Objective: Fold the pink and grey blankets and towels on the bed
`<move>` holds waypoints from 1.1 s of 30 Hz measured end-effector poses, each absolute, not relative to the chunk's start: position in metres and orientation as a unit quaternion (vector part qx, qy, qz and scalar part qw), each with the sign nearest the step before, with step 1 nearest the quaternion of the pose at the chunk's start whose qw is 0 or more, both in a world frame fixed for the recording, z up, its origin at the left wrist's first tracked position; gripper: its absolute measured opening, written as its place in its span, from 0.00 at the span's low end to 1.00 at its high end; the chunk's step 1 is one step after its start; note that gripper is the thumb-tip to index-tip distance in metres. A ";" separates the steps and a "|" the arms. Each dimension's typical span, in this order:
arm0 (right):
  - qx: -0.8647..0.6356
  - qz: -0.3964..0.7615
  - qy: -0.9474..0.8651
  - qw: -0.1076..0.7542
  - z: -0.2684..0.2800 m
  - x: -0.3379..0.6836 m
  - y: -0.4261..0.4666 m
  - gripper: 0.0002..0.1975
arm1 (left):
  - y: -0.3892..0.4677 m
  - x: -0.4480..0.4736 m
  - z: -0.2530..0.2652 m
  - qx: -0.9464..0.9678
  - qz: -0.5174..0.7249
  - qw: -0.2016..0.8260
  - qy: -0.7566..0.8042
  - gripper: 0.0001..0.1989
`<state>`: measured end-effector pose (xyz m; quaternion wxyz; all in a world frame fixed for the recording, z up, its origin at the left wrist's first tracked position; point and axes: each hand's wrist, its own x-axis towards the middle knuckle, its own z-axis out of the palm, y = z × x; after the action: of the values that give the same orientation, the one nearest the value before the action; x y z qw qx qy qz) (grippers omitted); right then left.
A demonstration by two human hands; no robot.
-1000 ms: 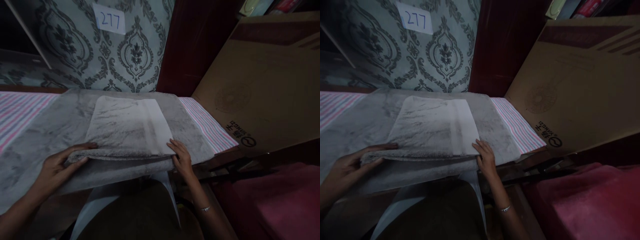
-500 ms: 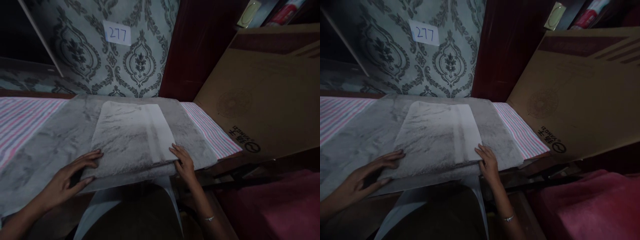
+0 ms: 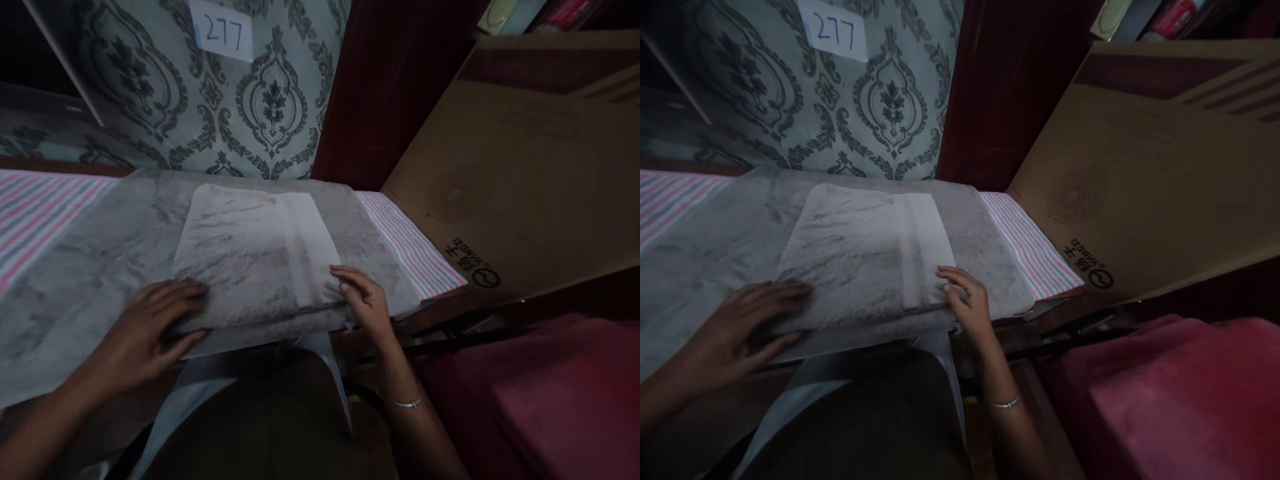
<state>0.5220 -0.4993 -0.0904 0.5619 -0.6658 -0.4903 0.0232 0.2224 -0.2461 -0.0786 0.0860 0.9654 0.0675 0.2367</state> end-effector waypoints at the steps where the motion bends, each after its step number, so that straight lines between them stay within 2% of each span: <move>1: -0.656 0.031 -0.506 0.559 -0.088 0.513 -0.491 0.11 | -0.253 0.229 -0.077 0.967 0.235 0.075 0.056 0.12; 8: -0.610 0.056 -0.592 0.524 -0.107 0.477 -0.456 0.10 | -0.287 0.279 -0.093 0.975 0.207 0.081 0.029 0.16; 17: -0.640 0.048 -0.624 0.446 -0.122 0.472 -0.457 0.18 | -0.278 0.304 -0.088 0.960 0.161 0.208 0.095 0.14; 25: -0.669 0.028 -0.585 0.459 -0.126 0.470 -0.444 0.11 | -0.282 0.303 -0.088 0.966 0.138 0.192 0.105 0.13; 28: -0.677 0.008 -0.574 0.462 -0.124 0.467 -0.443 0.12 | -0.279 0.311 -0.088 0.967 0.135 0.167 0.138 0.13; 33: -0.657 -0.047 -0.597 0.458 -0.123 0.455 -0.454 0.14 | -0.269 0.317 -0.087 0.963 0.115 0.209 0.126 0.11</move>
<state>0.4552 -0.4539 -0.1228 0.4580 -0.6573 -0.5967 -0.0466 0.3172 -0.2688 -0.0874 0.2086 0.9630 0.1262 0.1152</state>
